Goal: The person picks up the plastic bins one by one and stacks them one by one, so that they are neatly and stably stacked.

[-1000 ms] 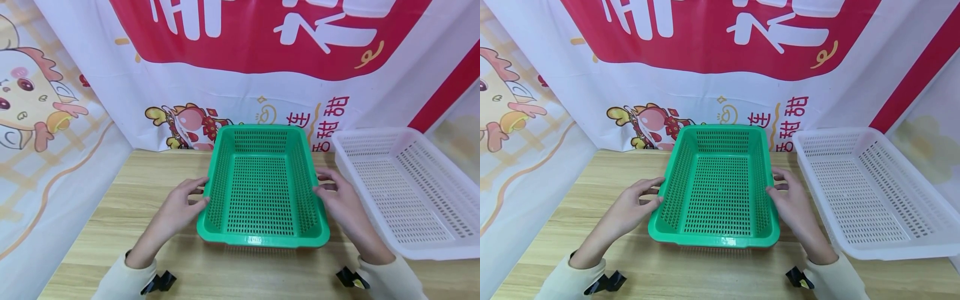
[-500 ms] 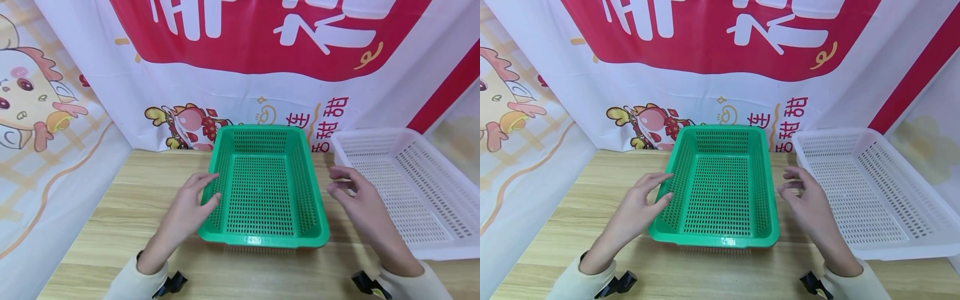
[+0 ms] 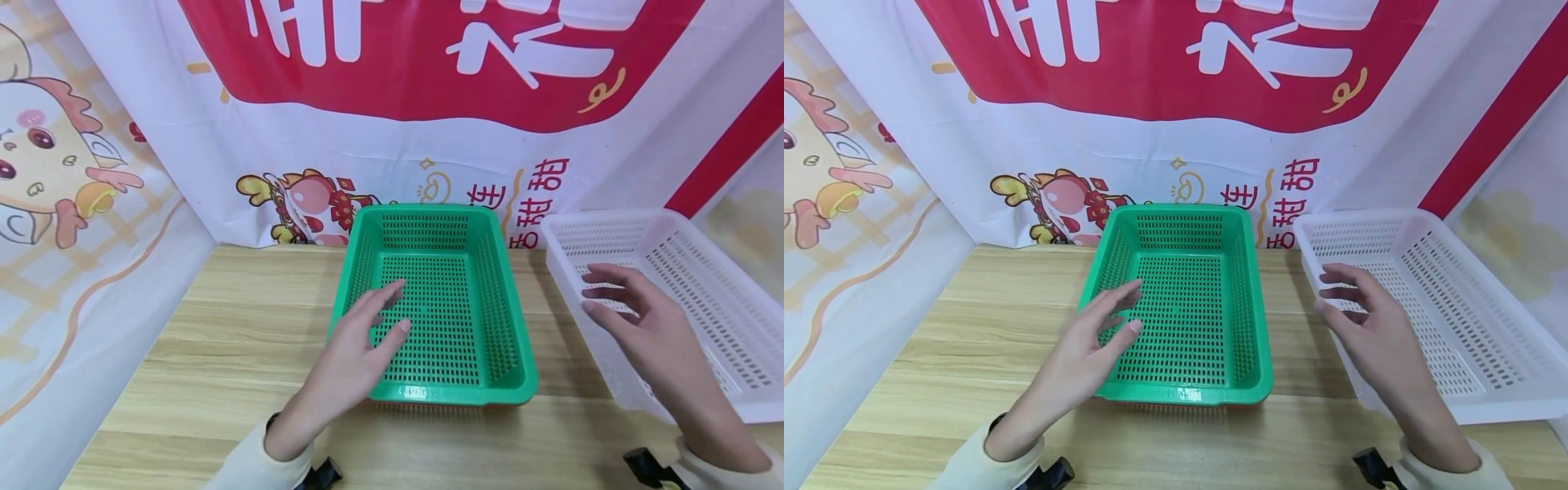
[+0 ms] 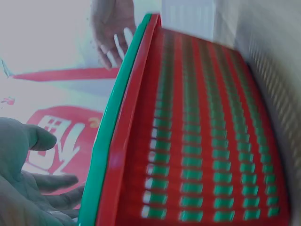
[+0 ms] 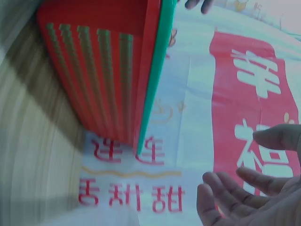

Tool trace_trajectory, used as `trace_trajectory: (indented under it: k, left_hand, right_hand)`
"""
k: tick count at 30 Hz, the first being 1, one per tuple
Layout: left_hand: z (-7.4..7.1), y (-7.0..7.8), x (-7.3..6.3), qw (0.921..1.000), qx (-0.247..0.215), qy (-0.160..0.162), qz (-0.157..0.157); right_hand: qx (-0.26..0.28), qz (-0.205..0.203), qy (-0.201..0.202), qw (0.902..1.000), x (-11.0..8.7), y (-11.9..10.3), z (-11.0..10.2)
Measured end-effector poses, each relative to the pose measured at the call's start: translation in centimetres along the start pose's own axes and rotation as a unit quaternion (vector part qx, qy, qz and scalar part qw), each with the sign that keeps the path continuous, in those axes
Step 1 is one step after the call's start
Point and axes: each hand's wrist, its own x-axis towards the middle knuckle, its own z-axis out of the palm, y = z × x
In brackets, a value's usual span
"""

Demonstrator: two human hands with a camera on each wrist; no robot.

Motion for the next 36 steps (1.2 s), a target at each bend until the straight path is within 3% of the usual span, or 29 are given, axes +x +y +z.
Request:
trace_trajectory:
  k: [8,14,18,29,36]
  left_hand:
    - [2.9,1.5,0.2,0.9942,-0.104,-0.029,0.009]
    - [5.5,2.6,0.8,0.9872,-0.143,-0.071,0.004]
    - [7.4,3.3,1.2,0.982,-0.167,-0.089,0.005]
    - [11.8,4.8,1.9,0.9833,-0.155,-0.081,0.051]
    - [14.0,5.9,2.2,0.9831,-0.161,-0.08,0.033]
  right_hand:
    - [0.018,-0.035,0.017,0.9991,0.0,1.9,-3.0]
    - [-0.028,-0.019,0.018,0.9993,0.7,3.6,-4.7]
    - [-0.017,-0.037,0.027,0.9988,1.2,5.0,-5.5]
    - [-0.041,-0.045,0.043,0.9972,2.2,8.4,-7.4]
    - [-0.041,-0.046,0.06,0.9963,2.9,11.3,-8.6]
